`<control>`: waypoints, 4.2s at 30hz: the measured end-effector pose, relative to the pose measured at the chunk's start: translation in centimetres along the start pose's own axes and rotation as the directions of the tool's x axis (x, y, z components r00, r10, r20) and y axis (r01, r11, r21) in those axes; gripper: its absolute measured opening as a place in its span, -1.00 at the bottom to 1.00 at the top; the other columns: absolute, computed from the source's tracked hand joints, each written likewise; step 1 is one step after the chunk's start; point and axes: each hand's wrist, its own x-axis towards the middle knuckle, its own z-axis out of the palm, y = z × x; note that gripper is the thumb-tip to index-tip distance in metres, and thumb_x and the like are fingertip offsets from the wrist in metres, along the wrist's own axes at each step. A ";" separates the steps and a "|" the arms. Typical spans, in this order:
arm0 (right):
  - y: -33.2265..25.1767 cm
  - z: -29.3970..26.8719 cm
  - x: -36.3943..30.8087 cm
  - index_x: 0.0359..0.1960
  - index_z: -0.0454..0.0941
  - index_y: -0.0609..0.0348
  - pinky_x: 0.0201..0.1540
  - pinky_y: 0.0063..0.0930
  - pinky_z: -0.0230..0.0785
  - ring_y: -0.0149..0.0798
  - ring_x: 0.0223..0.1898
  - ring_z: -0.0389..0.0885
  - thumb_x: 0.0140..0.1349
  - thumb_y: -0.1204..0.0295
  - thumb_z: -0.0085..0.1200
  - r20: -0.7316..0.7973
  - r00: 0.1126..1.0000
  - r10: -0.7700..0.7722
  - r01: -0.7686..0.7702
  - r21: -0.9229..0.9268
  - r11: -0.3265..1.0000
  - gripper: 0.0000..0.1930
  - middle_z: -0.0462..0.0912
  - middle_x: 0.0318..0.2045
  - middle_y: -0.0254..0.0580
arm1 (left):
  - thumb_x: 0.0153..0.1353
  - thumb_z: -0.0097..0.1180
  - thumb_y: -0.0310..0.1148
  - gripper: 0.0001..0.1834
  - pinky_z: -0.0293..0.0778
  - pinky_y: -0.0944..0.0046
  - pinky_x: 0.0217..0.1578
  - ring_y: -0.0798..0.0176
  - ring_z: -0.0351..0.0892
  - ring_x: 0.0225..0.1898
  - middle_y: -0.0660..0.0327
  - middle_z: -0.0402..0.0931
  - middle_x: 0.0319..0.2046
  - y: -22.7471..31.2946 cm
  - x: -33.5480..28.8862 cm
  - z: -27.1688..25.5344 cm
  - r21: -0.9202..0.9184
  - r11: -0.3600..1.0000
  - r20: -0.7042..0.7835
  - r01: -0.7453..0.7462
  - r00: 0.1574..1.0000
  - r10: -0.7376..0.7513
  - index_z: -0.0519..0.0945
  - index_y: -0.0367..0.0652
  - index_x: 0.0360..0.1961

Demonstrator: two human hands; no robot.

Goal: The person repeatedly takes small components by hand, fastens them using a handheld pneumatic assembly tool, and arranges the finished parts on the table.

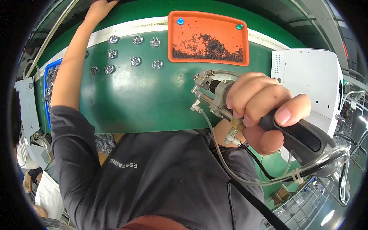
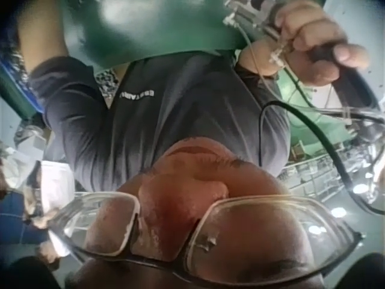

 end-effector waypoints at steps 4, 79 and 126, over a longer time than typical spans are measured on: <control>-0.7 -0.4 0.4 0.06 0.33 -0.01 -0.51 -0.39 0.43 -0.33 -0.59 0.49 0.47 0.10 0.12 0.026 1.000 0.007 -0.008 0.028 1.000 -0.64 0.48 -0.53 -0.37 | 0.16 0.36 -0.36 -0.79 0.61 0.15 -0.25 0.00 0.70 -0.34 0.00 0.70 -0.36 9.3 -1.0 8.5 0.756 0.635 -0.211 0.158 0.977 0.008 0.74 -0.34 -0.32; -2.3 -1.3 -0.5 0.14 0.28 0.03 -0.50 -0.31 0.36 -0.29 -0.59 0.43 0.49 0.09 0.08 -0.076 0.986 0.149 -0.155 -0.081 0.985 -0.59 0.44 -0.54 -0.30 | 0.01 0.41 -0.28 -0.76 0.37 0.09 0.06 0.25 0.52 0.00 0.32 0.59 -0.11 7.5 -12.5 24.1 0.710 0.684 0.235 -0.165 0.972 -0.009 0.75 -0.07 -0.27; -1.5 -0.8 -0.2 0.15 0.32 -0.04 -0.51 -0.39 0.39 -0.34 -0.59 0.43 0.52 0.01 -0.01 0.003 0.988 0.152 -0.151 -0.040 0.988 -0.61 0.42 -0.54 -0.36 | 0.03 0.38 -0.34 -0.87 0.33 0.12 0.08 0.30 0.50 -0.14 0.43 0.66 -0.24 6.2 -13.2 24.3 0.658 0.737 0.194 -0.151 0.981 0.028 0.75 -0.07 -0.36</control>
